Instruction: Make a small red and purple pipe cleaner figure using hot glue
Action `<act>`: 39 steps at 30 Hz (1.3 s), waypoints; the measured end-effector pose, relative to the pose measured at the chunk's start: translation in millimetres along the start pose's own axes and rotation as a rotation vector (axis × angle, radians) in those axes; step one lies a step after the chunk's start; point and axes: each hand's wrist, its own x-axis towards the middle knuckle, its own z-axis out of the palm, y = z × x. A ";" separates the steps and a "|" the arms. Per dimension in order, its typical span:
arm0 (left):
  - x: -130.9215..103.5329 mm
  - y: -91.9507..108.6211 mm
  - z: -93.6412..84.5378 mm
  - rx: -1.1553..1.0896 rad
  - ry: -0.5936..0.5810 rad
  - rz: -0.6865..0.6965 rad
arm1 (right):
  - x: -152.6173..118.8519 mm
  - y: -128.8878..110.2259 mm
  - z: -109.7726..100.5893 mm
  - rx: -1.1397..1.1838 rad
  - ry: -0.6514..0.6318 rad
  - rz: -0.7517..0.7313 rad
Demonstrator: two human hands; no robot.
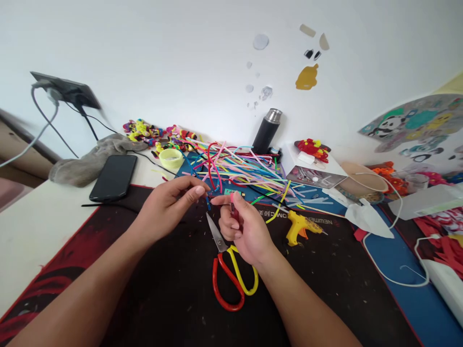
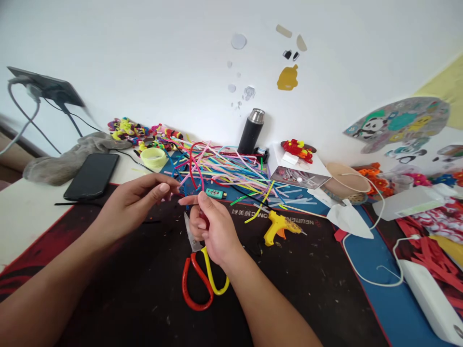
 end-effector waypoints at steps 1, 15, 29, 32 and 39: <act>-0.3 1.7 -0.8 -0.002 -0.030 0.011 | -0.1 -0.1 -0.3 0.003 -0.001 0.000; -0.4 3.8 -3.0 0.280 -0.180 0.132 | -0.4 8.1 1.5 -0.128 0.025 -0.013; 6.0 -8.9 -20.1 0.393 0.002 -0.016 | -1.4 6.1 0.2 -0.124 0.062 -0.066; 7.0 -17.1 -19.1 0.423 -0.064 -0.005 | -1.1 7.2 -1.4 -0.129 0.064 -0.074; 5.7 -34.2 -7.3 0.648 -0.345 -0.008 | -0.5 6.6 -0.9 -0.148 0.075 -0.073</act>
